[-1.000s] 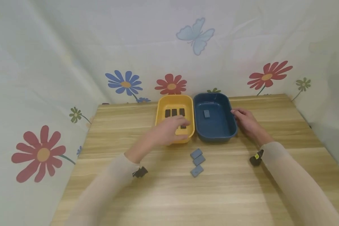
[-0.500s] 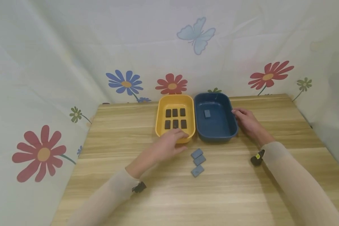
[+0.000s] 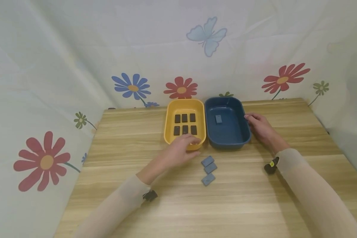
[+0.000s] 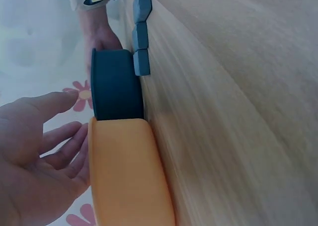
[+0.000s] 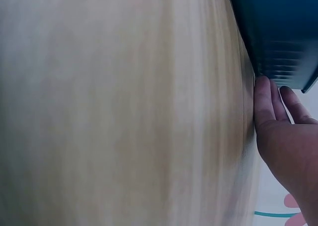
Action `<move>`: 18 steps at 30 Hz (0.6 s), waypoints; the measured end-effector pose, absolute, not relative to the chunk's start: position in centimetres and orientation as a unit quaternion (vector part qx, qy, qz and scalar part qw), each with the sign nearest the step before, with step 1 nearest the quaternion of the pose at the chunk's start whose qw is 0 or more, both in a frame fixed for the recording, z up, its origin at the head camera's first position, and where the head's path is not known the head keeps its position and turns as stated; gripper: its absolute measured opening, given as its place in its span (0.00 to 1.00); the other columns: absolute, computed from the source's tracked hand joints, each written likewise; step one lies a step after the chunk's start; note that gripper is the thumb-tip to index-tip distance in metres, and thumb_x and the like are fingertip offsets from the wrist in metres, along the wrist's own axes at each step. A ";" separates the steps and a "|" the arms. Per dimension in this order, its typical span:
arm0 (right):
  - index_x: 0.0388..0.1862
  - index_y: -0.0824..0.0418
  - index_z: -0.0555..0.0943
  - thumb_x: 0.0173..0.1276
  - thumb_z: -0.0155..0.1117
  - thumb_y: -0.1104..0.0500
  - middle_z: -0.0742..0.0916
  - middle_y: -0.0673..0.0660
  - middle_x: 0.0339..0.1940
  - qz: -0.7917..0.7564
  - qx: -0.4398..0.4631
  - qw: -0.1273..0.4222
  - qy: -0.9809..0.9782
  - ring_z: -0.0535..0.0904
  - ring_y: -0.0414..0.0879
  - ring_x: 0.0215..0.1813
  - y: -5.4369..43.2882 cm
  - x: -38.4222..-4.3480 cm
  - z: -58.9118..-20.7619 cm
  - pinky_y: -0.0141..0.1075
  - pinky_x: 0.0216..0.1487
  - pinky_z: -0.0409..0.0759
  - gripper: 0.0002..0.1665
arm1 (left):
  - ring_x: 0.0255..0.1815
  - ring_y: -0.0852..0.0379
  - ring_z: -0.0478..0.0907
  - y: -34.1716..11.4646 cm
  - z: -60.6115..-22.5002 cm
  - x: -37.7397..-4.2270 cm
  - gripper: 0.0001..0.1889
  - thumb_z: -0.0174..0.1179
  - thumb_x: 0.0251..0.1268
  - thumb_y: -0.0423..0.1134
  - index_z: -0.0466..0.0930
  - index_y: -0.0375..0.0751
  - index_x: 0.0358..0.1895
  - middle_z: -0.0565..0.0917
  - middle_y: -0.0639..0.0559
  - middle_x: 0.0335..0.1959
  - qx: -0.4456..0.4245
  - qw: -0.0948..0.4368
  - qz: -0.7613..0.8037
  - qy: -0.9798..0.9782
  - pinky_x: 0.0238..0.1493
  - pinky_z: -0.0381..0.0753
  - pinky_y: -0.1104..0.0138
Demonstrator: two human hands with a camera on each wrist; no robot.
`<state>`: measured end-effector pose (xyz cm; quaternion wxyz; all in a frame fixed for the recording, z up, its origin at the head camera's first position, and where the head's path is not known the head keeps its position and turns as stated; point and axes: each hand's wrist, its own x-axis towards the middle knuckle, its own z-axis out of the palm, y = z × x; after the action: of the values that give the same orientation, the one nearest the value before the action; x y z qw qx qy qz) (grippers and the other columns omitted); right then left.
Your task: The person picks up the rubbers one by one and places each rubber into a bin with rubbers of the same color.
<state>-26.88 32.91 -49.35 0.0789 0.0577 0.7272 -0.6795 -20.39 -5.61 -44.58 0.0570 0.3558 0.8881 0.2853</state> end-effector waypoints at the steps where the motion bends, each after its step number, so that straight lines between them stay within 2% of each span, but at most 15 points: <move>1: 0.71 0.72 0.69 0.85 0.57 0.49 0.86 0.44 0.44 -0.677 0.056 0.079 0.729 0.81 0.36 0.47 32.9 -26.9 -49.4 0.25 0.48 0.84 0.31 | 0.56 0.53 0.82 -5.5 -44.7 -20.5 0.22 0.72 0.71 0.42 0.83 0.40 0.64 0.85 0.50 0.55 0.354 0.059 0.290 0.887 0.61 0.84 0.62; 9: 0.73 0.75 0.68 0.85 0.58 0.50 0.87 0.45 0.47 -0.694 0.048 0.078 0.714 0.82 0.36 0.49 33.1 -26.7 -49.5 0.24 0.50 0.84 0.33 | 0.56 0.56 0.82 -4.5 -45.2 -20.8 0.22 0.72 0.72 0.43 0.83 0.42 0.64 0.85 0.52 0.55 0.323 0.071 0.333 0.883 0.60 0.85 0.63; 18: 0.71 0.74 0.69 0.84 0.58 0.50 0.86 0.47 0.47 -0.690 0.048 0.075 0.718 0.80 0.38 0.50 33.0 -26.8 -49.4 0.25 0.50 0.83 0.32 | 0.57 0.55 0.81 -4.2 -44.8 -20.5 0.20 0.72 0.72 0.44 0.83 0.44 0.63 0.85 0.53 0.55 0.328 0.049 0.337 0.881 0.62 0.84 0.62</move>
<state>-26.84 33.01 -49.43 0.0755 0.0482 0.7185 -0.6898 -20.52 -4.23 -44.76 0.0491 0.3280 0.8810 0.3374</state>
